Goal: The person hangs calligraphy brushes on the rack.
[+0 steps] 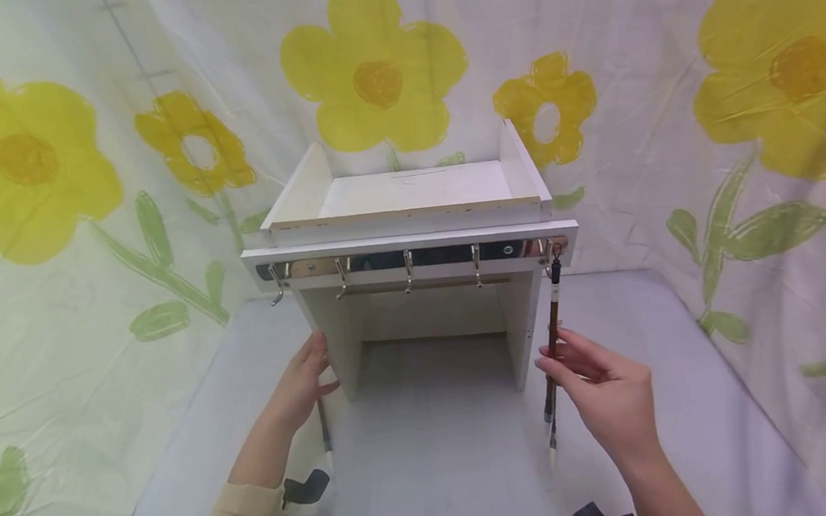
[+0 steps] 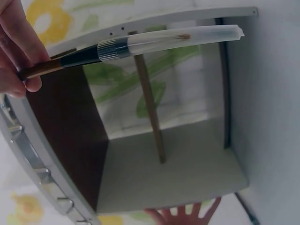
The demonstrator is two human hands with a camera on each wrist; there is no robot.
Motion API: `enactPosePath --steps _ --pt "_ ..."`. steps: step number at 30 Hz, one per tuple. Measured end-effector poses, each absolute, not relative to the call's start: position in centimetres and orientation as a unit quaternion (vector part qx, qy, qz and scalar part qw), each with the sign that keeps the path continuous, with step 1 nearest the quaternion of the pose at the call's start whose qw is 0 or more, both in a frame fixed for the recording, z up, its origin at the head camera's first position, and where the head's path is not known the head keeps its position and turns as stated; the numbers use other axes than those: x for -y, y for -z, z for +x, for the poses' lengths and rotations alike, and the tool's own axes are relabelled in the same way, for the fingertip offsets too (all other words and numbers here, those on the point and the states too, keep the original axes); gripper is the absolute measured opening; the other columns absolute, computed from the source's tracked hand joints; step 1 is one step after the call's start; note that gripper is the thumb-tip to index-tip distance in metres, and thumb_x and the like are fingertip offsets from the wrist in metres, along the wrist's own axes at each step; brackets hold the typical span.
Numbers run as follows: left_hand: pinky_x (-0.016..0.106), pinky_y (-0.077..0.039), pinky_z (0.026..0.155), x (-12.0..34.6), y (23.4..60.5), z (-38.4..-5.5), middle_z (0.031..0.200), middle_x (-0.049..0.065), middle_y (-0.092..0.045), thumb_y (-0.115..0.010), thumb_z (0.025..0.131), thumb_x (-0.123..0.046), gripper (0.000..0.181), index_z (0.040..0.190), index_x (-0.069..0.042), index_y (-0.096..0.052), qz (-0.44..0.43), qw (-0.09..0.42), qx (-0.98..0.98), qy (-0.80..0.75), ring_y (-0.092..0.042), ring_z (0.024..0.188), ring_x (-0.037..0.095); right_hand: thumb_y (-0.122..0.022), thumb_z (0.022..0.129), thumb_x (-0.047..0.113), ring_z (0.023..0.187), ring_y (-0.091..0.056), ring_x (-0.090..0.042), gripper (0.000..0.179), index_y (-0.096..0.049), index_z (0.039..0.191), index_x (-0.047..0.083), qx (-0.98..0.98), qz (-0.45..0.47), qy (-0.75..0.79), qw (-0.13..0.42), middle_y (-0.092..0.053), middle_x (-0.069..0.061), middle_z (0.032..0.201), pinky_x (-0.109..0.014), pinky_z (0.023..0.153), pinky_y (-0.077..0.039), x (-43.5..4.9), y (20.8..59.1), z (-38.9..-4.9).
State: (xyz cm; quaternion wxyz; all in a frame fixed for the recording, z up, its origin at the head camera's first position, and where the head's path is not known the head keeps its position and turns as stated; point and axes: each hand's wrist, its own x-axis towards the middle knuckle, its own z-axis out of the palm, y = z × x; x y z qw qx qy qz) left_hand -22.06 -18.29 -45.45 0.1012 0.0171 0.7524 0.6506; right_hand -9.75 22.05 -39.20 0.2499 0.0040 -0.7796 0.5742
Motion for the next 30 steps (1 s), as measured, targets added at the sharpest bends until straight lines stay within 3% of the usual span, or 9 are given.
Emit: enactPosePath --steps 12,17,25,30 --pt "0.063 -0.037 0.112 18.0 45.1 -21.8 0.170 0.011 -0.010 -0.035 0.099 -0.069 0.085 0.164 -0.021 -0.009 0.016 0.102 -0.756 -0.647 -0.017 0.154 0.040 -0.081 0.079 -0.008 0.081 -0.077 -0.012 0.047 -0.069 0.124 -0.005 0.753 0.047 -0.617 0.224 -0.078 0.008 0.093 -0.024 0.071 -0.061 -21.0 38.8 -9.8" --pt "0.065 -0.036 0.111 18.0 45.4 -21.8 0.170 0.011 -0.010 -0.035 0.100 -0.068 0.083 0.164 -0.022 -0.010 0.022 0.098 -0.754 -0.650 -0.018 0.154 0.041 -0.082 0.080 -0.004 0.083 -0.077 -0.010 0.047 -0.069 0.125 -0.001 0.761 0.044 -0.612 0.212 -0.078 0.008 0.094 -0.021 0.074 -0.061 -20.3 38.9 -9.9" --pt "0.068 -0.036 0.110 18.4 45.8 -22.0 0.170 0.010 -0.011 -0.034 0.103 -0.063 0.075 0.164 -0.024 -0.013 0.041 0.094 -0.742 -0.662 -0.019 0.153 0.041 -0.083 0.082 0.003 0.084 -0.077 -0.013 0.043 -0.072 0.124 0.005 0.777 0.072 -0.595 0.194 -0.079 -0.003 0.097 -0.022 0.074 -0.061 -19.6 39.4 -9.9" --pt "0.068 -0.036 0.110 18.3 45.4 -21.9 0.169 0.013 -0.010 -0.033 0.105 -0.059 0.073 0.164 -0.022 -0.012 0.046 0.095 -0.742 -0.662 -0.018 0.153 0.042 -0.081 0.084 0.004 0.084 -0.077 -0.013 0.041 -0.071 0.124 0.003 0.779 0.089 -0.592 0.185 -0.079 -0.009 0.098 -0.023 0.073 -0.061 -19.3 39.8 -9.8"
